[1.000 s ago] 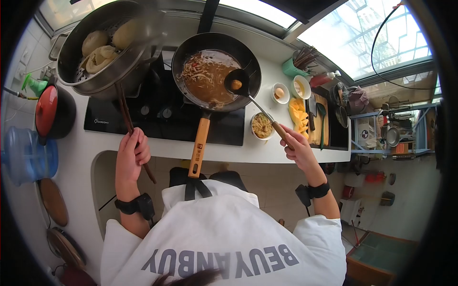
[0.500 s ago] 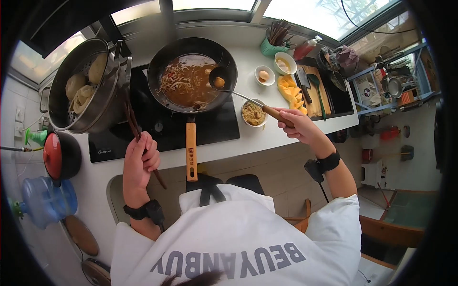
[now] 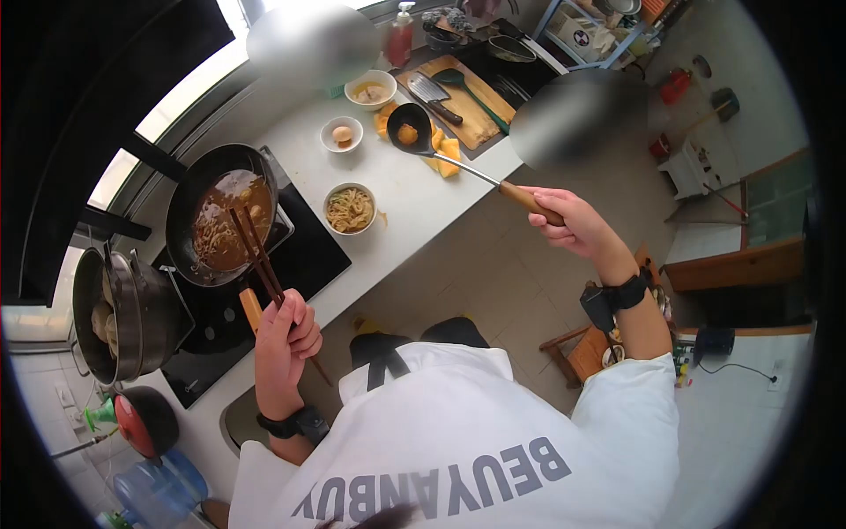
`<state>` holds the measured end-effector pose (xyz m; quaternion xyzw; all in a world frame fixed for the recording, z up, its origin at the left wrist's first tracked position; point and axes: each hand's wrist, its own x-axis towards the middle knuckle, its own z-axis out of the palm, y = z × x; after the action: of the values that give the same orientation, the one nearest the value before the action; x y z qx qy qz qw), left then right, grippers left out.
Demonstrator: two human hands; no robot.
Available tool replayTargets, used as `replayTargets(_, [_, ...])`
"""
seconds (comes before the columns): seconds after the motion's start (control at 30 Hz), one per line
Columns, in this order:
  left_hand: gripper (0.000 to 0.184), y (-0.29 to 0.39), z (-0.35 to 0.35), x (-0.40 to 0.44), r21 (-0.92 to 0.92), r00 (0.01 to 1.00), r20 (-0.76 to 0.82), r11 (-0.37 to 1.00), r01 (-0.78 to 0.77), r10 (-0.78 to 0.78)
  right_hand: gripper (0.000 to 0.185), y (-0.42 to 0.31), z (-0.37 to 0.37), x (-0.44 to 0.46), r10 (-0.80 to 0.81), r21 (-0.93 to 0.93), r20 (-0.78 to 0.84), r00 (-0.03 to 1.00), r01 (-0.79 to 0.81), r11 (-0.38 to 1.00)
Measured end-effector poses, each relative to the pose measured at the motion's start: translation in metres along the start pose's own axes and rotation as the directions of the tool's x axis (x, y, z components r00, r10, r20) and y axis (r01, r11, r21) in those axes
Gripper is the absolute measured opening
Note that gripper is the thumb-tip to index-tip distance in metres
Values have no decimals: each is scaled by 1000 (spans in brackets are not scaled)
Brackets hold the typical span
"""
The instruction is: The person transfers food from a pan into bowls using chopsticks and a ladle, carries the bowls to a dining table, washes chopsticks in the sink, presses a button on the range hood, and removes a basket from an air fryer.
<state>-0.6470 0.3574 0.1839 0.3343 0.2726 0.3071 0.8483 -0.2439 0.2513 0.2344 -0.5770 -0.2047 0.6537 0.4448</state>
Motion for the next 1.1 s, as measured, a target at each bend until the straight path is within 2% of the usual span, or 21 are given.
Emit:
replayTargets(0.13, [27,-38,50,38,87,978,119,983,162,-172,41,55,-76,-77,-37,145,-177,984,63,988])
replayTargets(0.23, [27,-68,95,60,168,944,184,955,244,-274,41,103,-122,-142,-14,260,-381,925,122,958])
replayTargets(0.33, [26,-99,136,77,243,894,247,917,316,-374,42,163,-158,-205,-1,362,-531,847,228,904])
replayTargets(0.5, [25,-158,201,99,368,788,327,838,402,-521,41,261,-198,-299,61,457,-747,661,445,770])
replayTargets(0.57, [25,-179,228,101,420,743,346,803,423,-573,39,303,-212,-332,84,495,-774,628,516,699])
replayTargets(0.63, [26,-197,253,102,447,725,315,770,455,-612,38,341,-223,-358,147,488,-831,536,578,654])
replayTargets(0.7, [27,-223,283,101,496,682,317,729,473,-659,31,389,-235,-388,171,486,-851,496,623,613])
replayTargets(0.77, [28,-233,304,98,543,679,285,698,468,-677,22,425,-247,-401,265,458,-889,374,700,548])
replayTargets(0.8, [28,-238,310,97,552,671,280,687,472,-687,22,439,-252,-405,278,463,-886,371,703,540])
replayTargets(0.87, [29,-244,320,98,573,637,310,673,467,-706,13,463,-261,-409,399,437,-884,244,733,521])
replayTargets(1.1, [26,-253,335,101,621,648,269,642,449,-713,10,546,-293,-391,486,416,-863,141,744,523])
